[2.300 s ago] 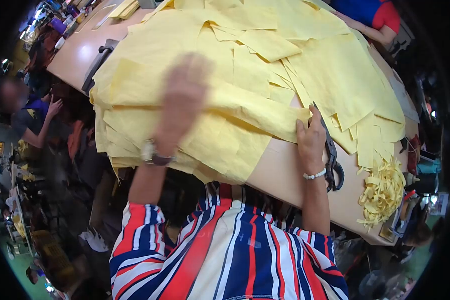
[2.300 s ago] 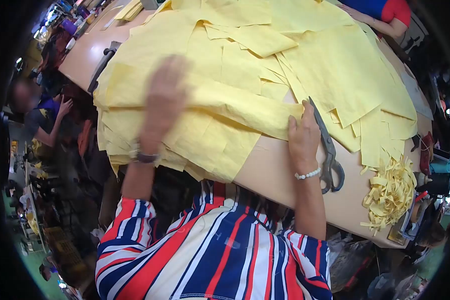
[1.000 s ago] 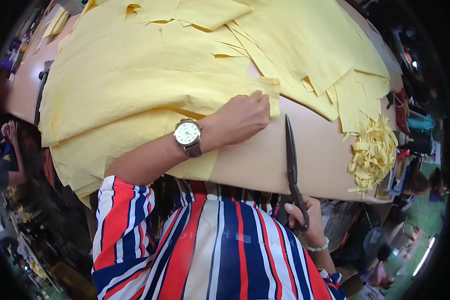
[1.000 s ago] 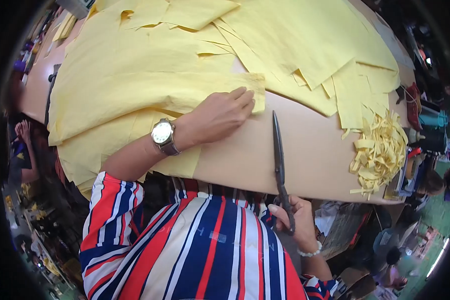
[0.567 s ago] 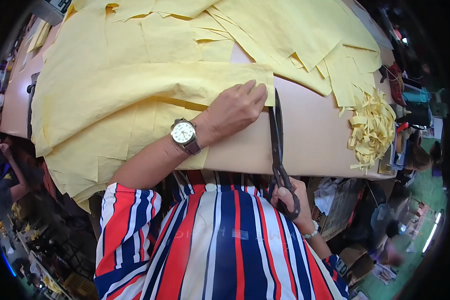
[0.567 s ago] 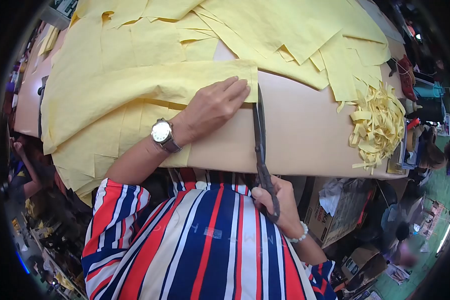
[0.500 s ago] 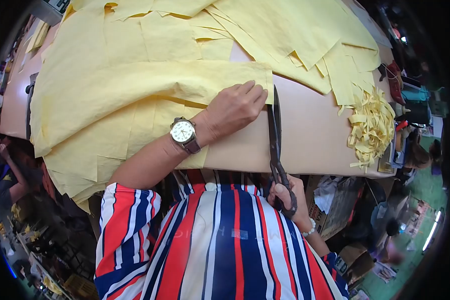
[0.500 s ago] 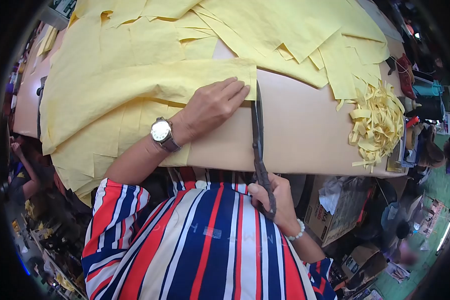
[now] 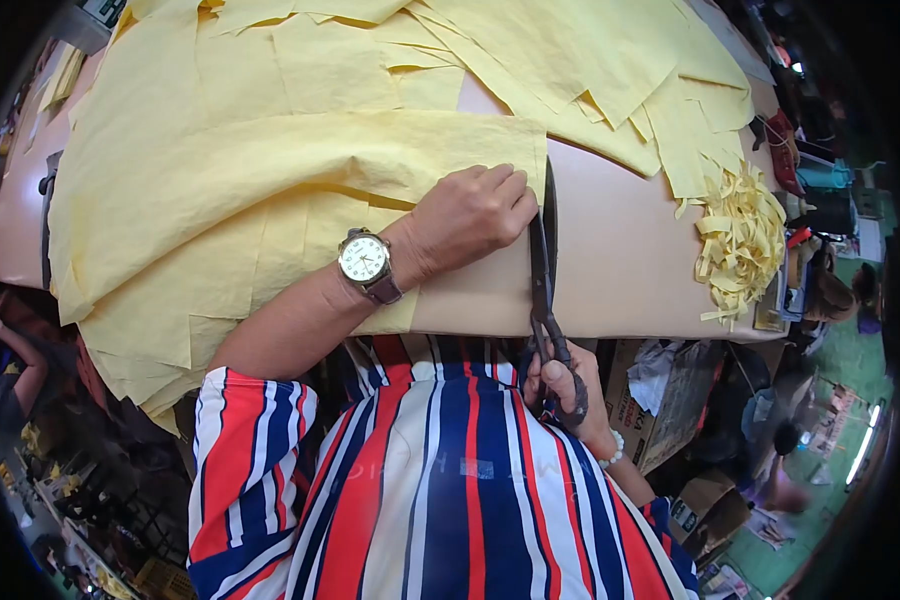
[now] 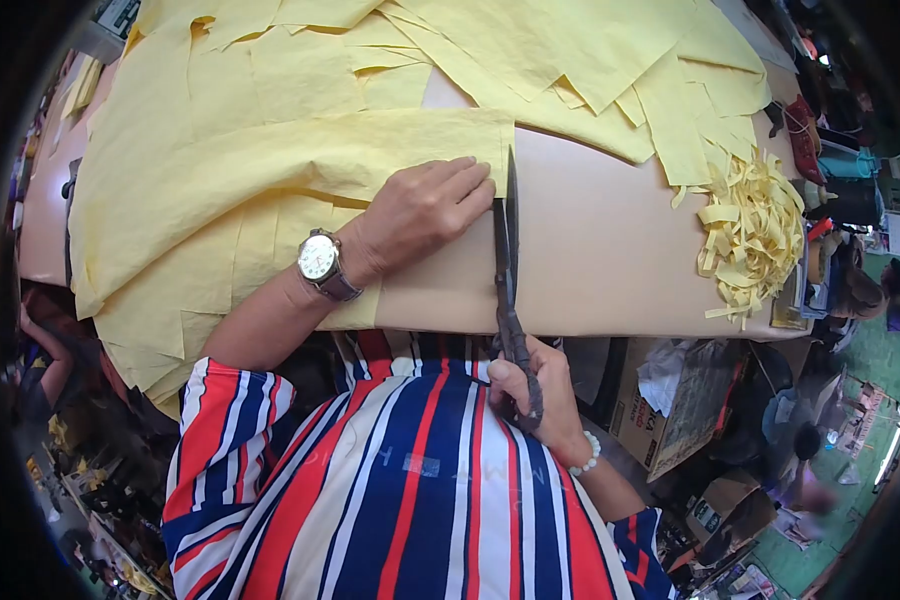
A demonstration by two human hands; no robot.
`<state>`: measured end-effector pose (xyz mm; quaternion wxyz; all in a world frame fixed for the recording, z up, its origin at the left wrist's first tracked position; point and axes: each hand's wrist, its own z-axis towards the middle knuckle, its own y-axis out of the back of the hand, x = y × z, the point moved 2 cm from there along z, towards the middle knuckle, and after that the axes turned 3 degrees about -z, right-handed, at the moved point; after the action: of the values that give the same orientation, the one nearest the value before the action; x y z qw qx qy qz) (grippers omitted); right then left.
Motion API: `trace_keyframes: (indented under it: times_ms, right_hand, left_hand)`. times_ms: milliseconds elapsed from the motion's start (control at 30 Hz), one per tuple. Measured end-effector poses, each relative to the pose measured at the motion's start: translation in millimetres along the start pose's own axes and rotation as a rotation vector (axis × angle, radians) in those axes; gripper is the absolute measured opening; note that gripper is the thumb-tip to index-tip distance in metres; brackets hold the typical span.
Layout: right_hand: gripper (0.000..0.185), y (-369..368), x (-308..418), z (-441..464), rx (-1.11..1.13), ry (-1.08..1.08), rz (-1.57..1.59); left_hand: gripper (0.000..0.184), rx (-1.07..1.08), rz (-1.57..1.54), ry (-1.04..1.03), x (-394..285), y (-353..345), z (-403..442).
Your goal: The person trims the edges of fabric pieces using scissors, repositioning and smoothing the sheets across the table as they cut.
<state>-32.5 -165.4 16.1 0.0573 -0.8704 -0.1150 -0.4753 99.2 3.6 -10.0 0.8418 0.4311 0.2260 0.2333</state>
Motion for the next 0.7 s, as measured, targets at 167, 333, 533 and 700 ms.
trace_keyframes:
  times_ms: [167, 333, 533, 700]
  right_hand:
    - [0.03, 3.3, -4.4, 3.3, 0.004, 0.024, 0.003]
    - [0.029, -0.5, -0.7, 4.5, 0.009, 0.006, -0.022]
    - [0.03, -1.7, 0.0, 5.7, -0.014, 0.016, 0.007]
    - [0.031, -1.0, -0.4, 4.6, -0.029, 0.005, -0.012]
  left_hand:
    - [0.011, 0.001, 0.009, -0.015, -0.5, -0.2, -0.5]
    - [0.011, -0.008, 0.005, -0.023, -1.5, -0.6, -0.5]
    - [0.009, 0.001, 0.015, -0.027, -2.2, -0.4, -0.9]
    - [0.01, 0.012, 0.018, -0.022, -2.4, -0.3, -1.0]
